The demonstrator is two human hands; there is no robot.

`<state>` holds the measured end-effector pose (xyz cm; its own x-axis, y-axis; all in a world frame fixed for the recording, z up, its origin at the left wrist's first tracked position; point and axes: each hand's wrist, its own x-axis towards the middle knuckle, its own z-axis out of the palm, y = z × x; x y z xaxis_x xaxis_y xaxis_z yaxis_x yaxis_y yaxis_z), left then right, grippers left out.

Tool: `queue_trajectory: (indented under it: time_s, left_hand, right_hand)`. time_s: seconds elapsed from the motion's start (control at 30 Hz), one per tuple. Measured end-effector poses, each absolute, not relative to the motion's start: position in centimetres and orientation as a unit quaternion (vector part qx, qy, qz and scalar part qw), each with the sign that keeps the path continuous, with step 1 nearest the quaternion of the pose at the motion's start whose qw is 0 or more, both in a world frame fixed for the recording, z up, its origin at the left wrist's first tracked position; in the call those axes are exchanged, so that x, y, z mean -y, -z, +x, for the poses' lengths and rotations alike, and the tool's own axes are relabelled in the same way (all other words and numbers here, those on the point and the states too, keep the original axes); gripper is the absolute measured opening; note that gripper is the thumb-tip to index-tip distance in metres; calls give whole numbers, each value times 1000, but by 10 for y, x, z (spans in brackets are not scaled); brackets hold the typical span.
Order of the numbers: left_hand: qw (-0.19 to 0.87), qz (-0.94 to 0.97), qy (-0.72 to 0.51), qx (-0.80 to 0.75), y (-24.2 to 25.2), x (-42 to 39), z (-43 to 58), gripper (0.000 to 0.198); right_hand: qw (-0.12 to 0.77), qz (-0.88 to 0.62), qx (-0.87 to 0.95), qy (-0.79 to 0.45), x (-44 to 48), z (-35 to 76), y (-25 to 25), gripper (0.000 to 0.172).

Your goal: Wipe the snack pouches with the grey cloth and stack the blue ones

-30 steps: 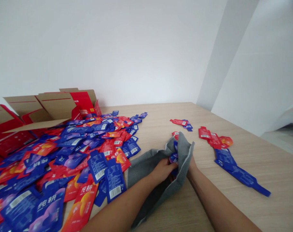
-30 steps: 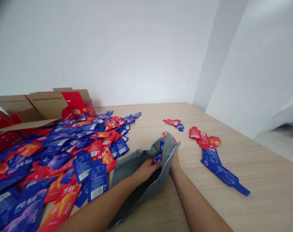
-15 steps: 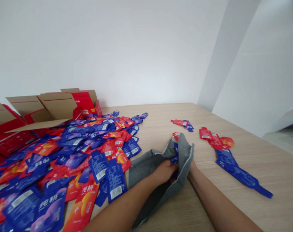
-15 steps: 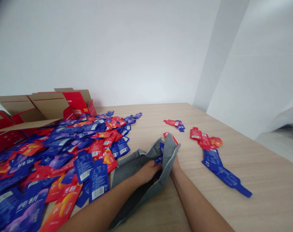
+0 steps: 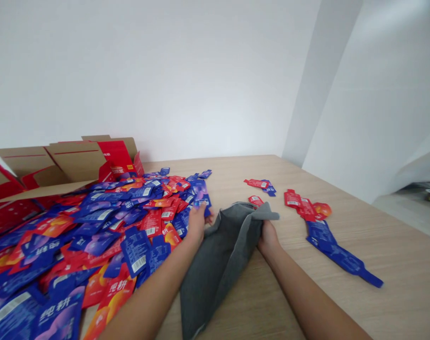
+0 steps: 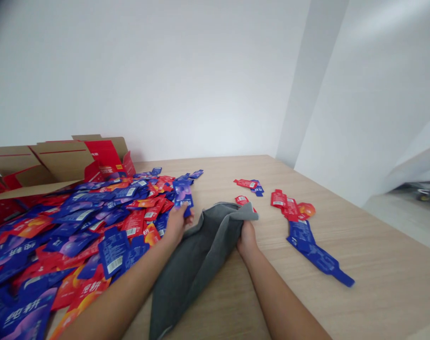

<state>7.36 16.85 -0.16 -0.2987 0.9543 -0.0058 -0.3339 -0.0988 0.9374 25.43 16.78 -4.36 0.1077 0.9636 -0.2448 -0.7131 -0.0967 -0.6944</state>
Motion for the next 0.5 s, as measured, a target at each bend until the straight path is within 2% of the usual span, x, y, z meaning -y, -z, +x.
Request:
queue_trajectory:
  time_s: [0.1,0.27,0.5]
  left_hand:
    - [458,309,-692,-464,-32,-192,31,23]
    - [435,306,-698,-479,-67,-216,1,31]
    - [485,497,-503,-515,-19,-230,94,22]
  right_hand:
    - [647,-371,131,-654,-163,249,39,21]
    - [634,-376,101,-668,-157,239,32,22]
    - [627,-377,111,-672,-159,237,41,17]
